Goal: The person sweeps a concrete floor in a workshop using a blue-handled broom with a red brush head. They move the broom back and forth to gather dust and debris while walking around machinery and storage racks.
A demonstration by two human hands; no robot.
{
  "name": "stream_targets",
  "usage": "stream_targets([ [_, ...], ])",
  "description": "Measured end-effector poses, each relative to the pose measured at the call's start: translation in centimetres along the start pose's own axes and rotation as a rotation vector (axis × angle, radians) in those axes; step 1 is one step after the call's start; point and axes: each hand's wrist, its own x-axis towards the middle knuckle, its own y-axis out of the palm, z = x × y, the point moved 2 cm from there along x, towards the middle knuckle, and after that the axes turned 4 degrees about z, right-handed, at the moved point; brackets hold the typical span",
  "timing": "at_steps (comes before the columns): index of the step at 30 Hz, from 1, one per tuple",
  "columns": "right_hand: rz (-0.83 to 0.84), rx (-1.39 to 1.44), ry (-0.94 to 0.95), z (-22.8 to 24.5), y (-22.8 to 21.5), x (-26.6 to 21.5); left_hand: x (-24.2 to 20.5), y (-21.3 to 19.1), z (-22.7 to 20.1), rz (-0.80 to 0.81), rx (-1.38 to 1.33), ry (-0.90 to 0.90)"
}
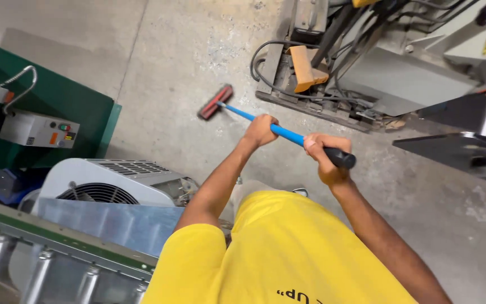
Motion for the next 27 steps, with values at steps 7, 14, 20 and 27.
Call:
stream_targets([
  [7, 0.187, -0.111, 0.035, 12.5, -6.0, -4.0, -6.1, 8.1, -13.3, -0.108, -0.339, 0.135],
  [14, 0.146, -0.121, 0.021, 15.2, -8.5, -7.9, -8.0, 9.0, -16.9, -0.003, -0.224, 0.078],
  [20, 0.108, 0.058, -0.036, 11.9, -7.7, -12.7, -11.8, 7.7, -13.8, 0.076, 0.033, 0.003],
  [27, 0.213, 0.167, 0.075, 1.8, -2.1, -14.9, -15.4, 7.9, -0.1, 0.038, 0.028, -0.194],
])
